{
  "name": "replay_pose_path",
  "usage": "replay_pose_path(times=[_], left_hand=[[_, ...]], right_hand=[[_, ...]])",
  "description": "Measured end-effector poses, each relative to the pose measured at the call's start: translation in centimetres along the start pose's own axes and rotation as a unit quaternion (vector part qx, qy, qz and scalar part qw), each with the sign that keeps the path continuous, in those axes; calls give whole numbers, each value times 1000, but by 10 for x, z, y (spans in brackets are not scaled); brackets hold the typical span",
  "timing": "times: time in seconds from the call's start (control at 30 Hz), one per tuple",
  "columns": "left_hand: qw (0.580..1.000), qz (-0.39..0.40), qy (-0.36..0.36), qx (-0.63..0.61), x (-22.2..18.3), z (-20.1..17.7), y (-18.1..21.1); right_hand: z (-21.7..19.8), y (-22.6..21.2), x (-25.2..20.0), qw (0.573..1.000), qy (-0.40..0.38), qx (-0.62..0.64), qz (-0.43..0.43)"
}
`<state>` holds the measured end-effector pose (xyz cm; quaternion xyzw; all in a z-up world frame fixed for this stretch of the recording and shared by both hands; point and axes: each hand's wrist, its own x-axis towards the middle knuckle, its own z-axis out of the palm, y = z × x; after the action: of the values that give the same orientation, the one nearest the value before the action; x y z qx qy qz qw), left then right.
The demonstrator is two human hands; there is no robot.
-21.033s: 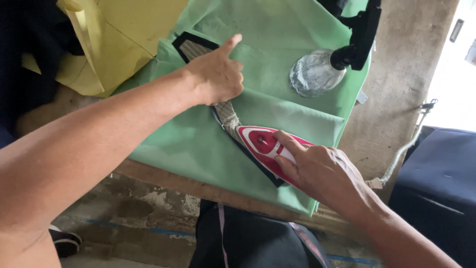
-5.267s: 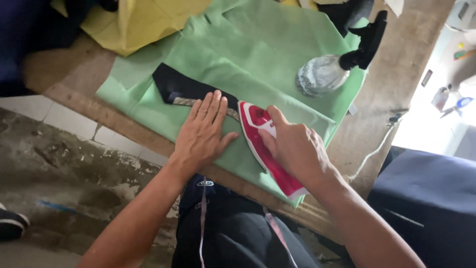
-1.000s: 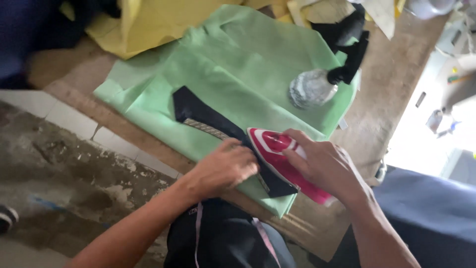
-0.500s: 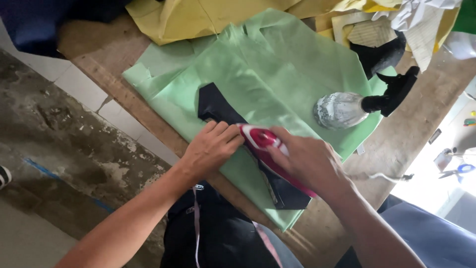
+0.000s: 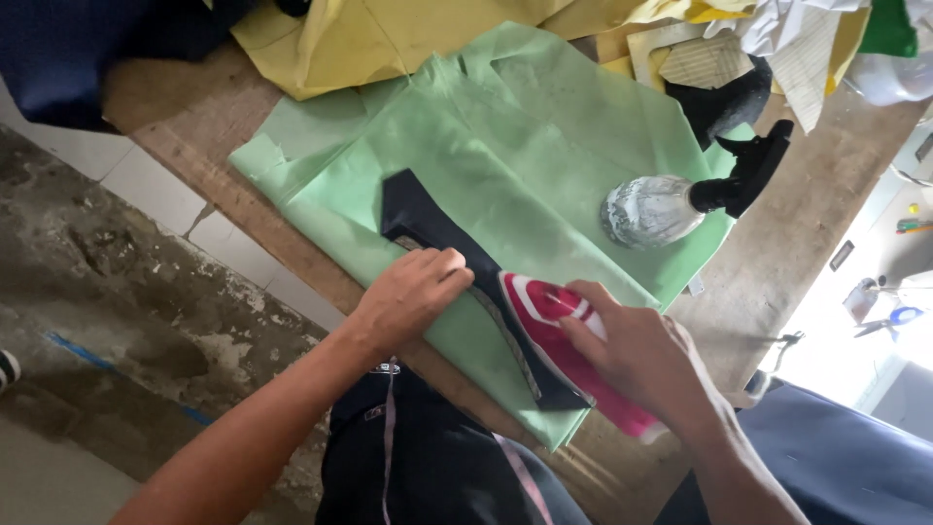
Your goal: Ironing a small curved fabric piece using a hand iron and a spray bottle on a work table.
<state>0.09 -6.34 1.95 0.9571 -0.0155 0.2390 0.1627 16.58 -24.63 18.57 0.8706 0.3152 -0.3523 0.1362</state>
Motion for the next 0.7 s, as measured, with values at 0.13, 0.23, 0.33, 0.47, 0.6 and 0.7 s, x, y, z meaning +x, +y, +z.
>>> replay_pose_path(times=[0.13, 0.23, 0.33, 0.47, 0.6, 0.7], left_hand=[[999, 28, 2, -32, 3, 7, 22], [999, 22, 12, 41, 6, 1, 23], [999, 10, 23, 38, -1, -8, 15], [997, -2, 48, 63, -7, -18, 3], [997, -42, 52, 39, -13, -40, 6], [992, -93, 81, -10, -28, -49, 6]], right_hand=[[-8, 5, 0, 1000, -4, -12, -28], [-15, -9, 12, 996, 19, -3, -84], [-17, -28, 26, 992, -2, -83, -96], [-25, -58, 45, 985, 36, -91, -143], [-34, -89, 63, 973, 66, -103, -196], [-42, -102, 69, 972, 68, -108, -198]])
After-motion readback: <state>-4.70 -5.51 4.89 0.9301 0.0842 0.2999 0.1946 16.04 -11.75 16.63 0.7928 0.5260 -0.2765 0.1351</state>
